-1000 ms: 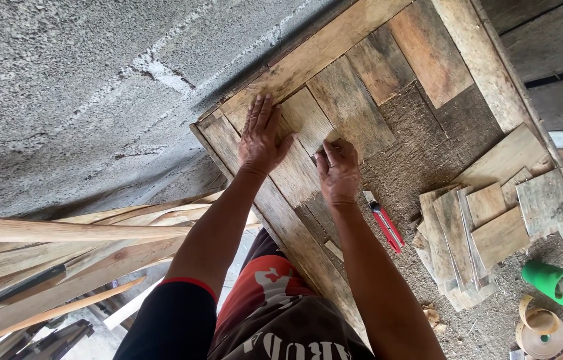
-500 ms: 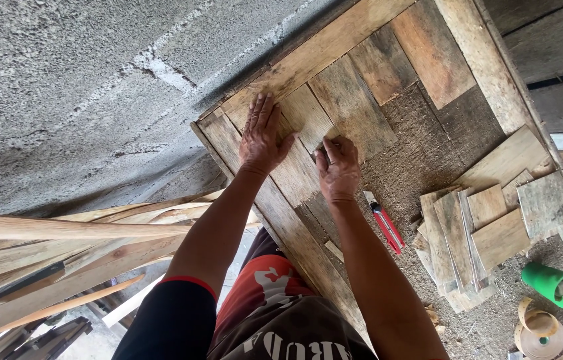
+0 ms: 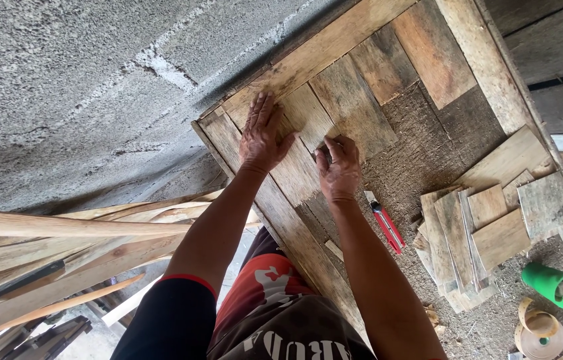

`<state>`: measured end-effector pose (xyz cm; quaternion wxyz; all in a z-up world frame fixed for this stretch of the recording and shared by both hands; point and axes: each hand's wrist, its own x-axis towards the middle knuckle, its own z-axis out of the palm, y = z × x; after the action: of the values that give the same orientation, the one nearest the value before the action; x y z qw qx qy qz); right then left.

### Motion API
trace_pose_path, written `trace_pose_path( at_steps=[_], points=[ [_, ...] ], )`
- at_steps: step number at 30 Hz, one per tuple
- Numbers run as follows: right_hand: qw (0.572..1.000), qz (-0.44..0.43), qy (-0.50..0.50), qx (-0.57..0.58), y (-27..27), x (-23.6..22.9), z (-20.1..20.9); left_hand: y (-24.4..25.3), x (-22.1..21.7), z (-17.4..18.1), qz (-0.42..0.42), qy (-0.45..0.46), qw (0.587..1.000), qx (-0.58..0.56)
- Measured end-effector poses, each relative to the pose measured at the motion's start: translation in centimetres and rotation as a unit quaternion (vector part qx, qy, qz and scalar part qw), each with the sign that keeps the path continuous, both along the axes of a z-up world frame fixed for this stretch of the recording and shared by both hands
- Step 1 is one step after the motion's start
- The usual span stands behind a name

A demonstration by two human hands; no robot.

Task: Applying and trimming thin wood strips onto a wooden base using a utility knife.

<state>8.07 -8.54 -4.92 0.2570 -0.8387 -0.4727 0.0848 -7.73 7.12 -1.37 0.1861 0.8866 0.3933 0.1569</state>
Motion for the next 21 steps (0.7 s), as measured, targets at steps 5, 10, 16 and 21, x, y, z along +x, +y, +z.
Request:
trace_pose_path(
  at_steps=[5,10,16,21],
  points=[
    [1.000,0.001,-0.003,0.009,-0.1,0.1,-0.3,0.0,0.0,0.1,-0.004,-0.021,1.000,0.008],
    [1.000,0.005,-0.009,0.012,-0.1,0.0,0.1,0.1,0.1,-0.1,-0.005,-0.010,1.000,0.012],
    [1.000,0.010,-0.021,0.004,-0.3,-0.1,0.5,0.0,0.1,0.3,-0.007,0.011,1.000,0.001],
    [0.999,0.018,-0.029,-0.001,0.1,0.2,1.4,0.0,0.1,0.6,0.002,0.013,1.000,-0.011]
  ],
)
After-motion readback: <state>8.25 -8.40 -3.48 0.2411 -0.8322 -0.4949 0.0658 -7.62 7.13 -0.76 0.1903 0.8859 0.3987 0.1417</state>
